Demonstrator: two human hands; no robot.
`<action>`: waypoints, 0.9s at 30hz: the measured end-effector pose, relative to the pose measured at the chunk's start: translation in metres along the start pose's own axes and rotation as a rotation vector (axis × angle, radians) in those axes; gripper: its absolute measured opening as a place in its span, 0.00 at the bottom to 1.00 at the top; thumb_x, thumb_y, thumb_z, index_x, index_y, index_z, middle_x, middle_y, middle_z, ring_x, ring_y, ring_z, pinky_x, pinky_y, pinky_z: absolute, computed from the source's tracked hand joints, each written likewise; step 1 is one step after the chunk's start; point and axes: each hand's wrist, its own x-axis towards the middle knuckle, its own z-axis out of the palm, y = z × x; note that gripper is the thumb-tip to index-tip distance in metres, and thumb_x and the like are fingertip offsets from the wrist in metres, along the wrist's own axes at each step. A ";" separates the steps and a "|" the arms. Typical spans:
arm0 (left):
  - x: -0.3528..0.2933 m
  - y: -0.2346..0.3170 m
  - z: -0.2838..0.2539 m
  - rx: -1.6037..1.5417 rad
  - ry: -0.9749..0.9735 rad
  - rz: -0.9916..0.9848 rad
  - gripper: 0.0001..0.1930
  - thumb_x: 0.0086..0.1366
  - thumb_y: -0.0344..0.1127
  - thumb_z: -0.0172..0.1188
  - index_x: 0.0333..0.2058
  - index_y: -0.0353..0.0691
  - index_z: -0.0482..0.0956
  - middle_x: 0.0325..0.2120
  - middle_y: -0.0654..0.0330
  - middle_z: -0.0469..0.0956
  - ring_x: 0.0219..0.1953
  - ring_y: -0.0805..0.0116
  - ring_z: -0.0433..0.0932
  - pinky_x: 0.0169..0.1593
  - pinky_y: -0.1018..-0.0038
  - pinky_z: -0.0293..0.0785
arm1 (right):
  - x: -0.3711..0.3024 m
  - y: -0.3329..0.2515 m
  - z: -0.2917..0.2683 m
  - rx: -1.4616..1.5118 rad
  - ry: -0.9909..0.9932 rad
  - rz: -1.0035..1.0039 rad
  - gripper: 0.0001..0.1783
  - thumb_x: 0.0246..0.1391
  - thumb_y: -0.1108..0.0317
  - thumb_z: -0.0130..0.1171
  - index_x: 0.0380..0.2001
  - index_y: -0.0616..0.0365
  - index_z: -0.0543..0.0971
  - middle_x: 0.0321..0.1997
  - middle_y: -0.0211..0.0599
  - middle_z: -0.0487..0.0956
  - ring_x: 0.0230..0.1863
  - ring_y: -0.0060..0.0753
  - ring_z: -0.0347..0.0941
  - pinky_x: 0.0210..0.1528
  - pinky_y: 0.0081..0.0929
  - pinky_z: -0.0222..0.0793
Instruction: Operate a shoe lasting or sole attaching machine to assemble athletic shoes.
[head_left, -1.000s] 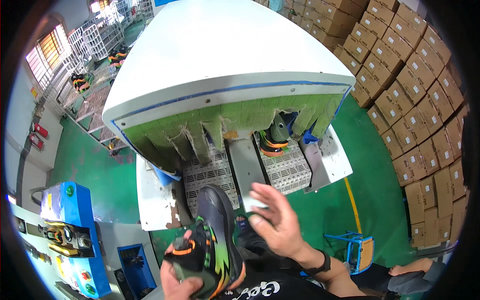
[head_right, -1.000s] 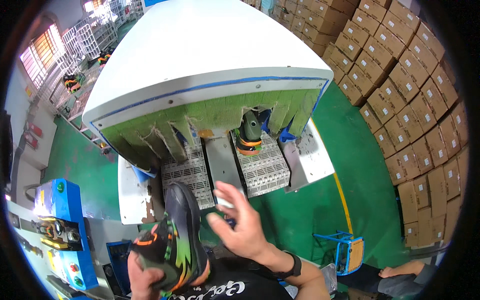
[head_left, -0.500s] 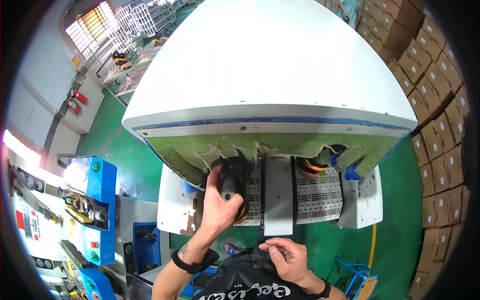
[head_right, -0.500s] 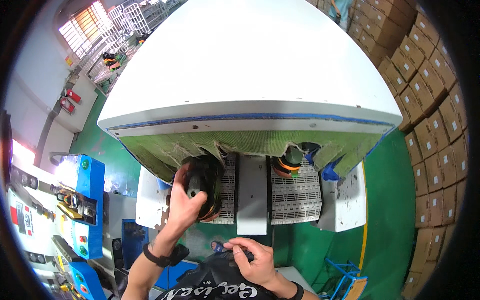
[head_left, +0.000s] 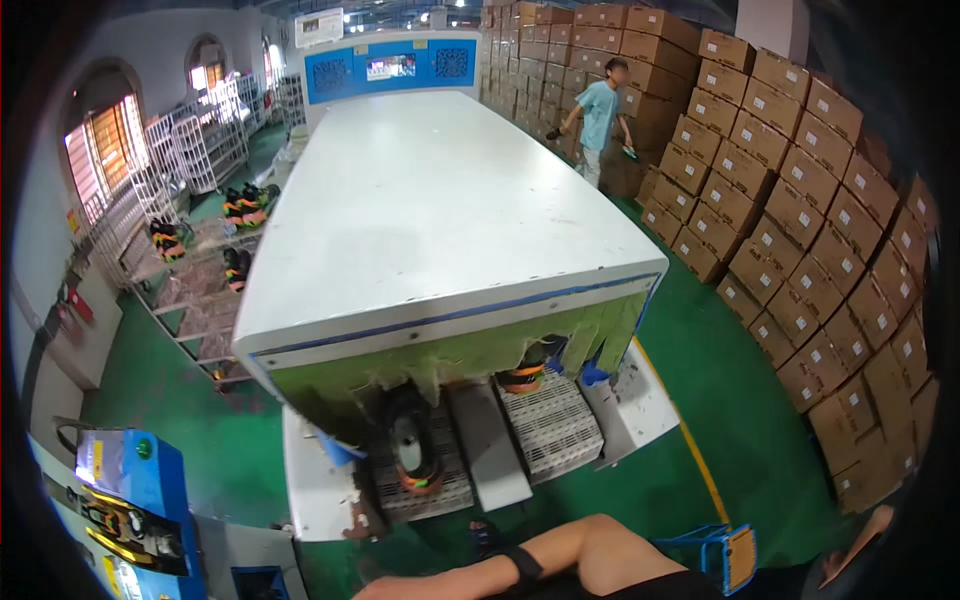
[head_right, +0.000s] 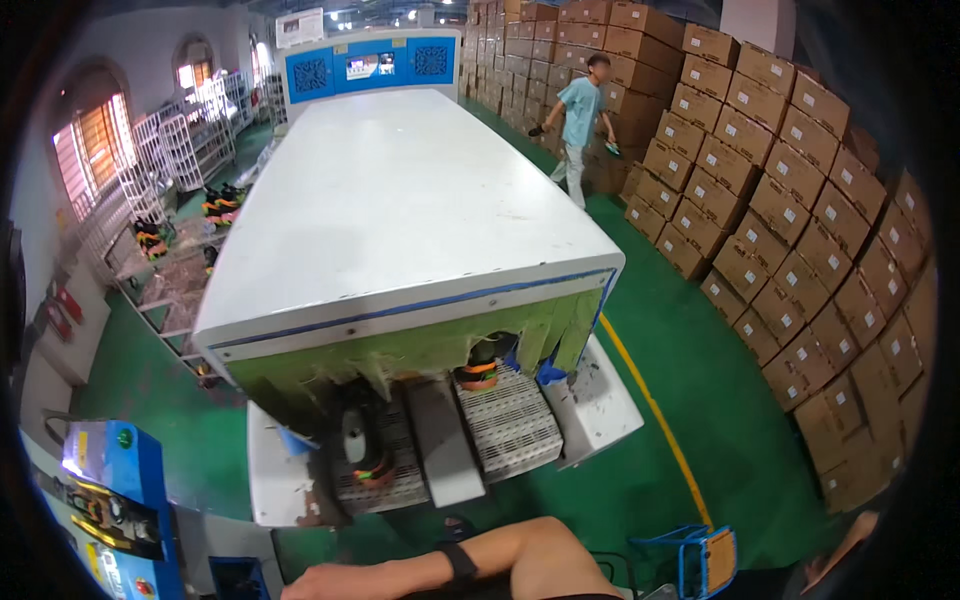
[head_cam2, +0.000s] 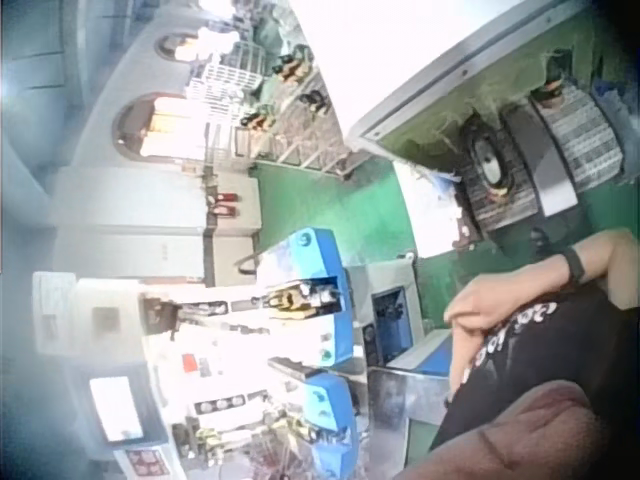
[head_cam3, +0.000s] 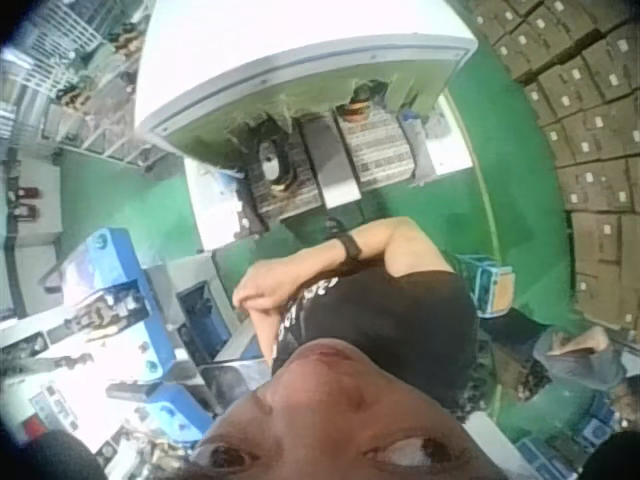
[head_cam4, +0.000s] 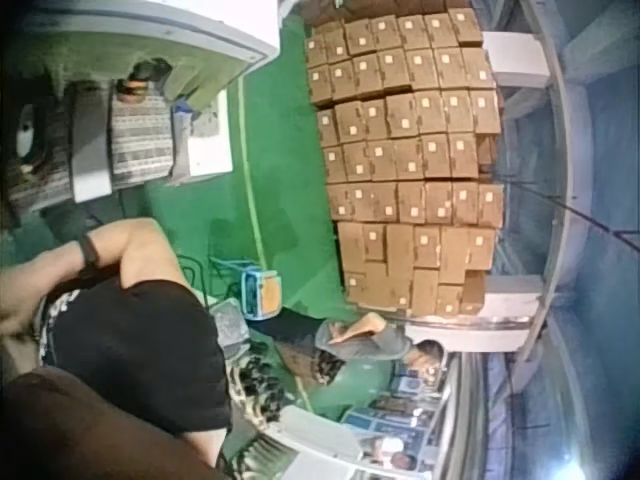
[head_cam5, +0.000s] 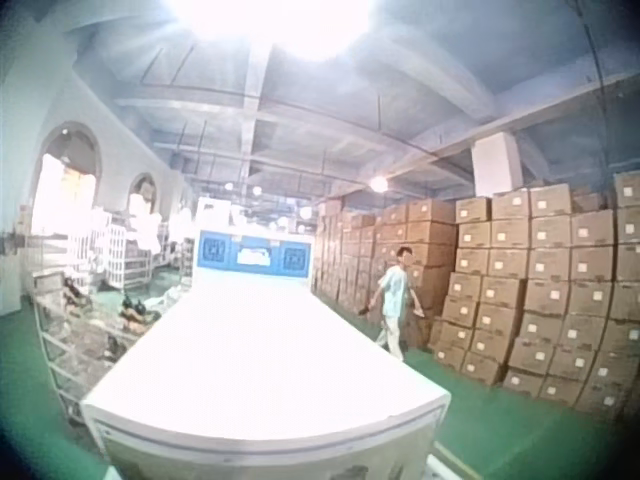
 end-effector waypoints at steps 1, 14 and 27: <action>-0.007 -0.010 -0.008 0.012 0.006 0.003 0.27 0.57 0.38 0.59 0.54 0.32 0.69 0.51 0.49 0.72 0.53 0.58 0.72 0.56 0.64 0.68 | 0.015 0.003 0.024 -0.012 -0.072 -0.119 0.13 0.55 0.64 0.51 0.36 0.63 0.77 0.32 0.53 0.79 0.36 0.59 0.75 0.38 0.45 0.71; -0.079 -0.181 -0.022 0.194 0.639 0.179 0.22 0.53 0.33 0.54 0.48 0.32 0.72 0.44 0.44 0.75 0.46 0.48 0.76 0.51 0.56 0.72 | 0.105 0.016 0.227 0.151 -1.231 -0.143 0.20 0.54 0.66 0.56 0.50 0.59 0.73 0.45 0.43 0.81 0.45 0.47 0.78 0.45 0.37 0.75; -0.246 -0.183 0.102 -0.308 2.032 -0.992 0.26 0.61 0.40 0.55 0.55 0.32 0.69 0.49 0.41 0.74 0.53 0.45 0.72 0.58 0.60 0.68 | 0.108 0.037 0.373 -0.044 -2.034 -0.435 0.18 0.58 0.63 0.56 0.48 0.63 0.76 0.42 0.46 0.82 0.42 0.38 0.80 0.44 0.31 0.74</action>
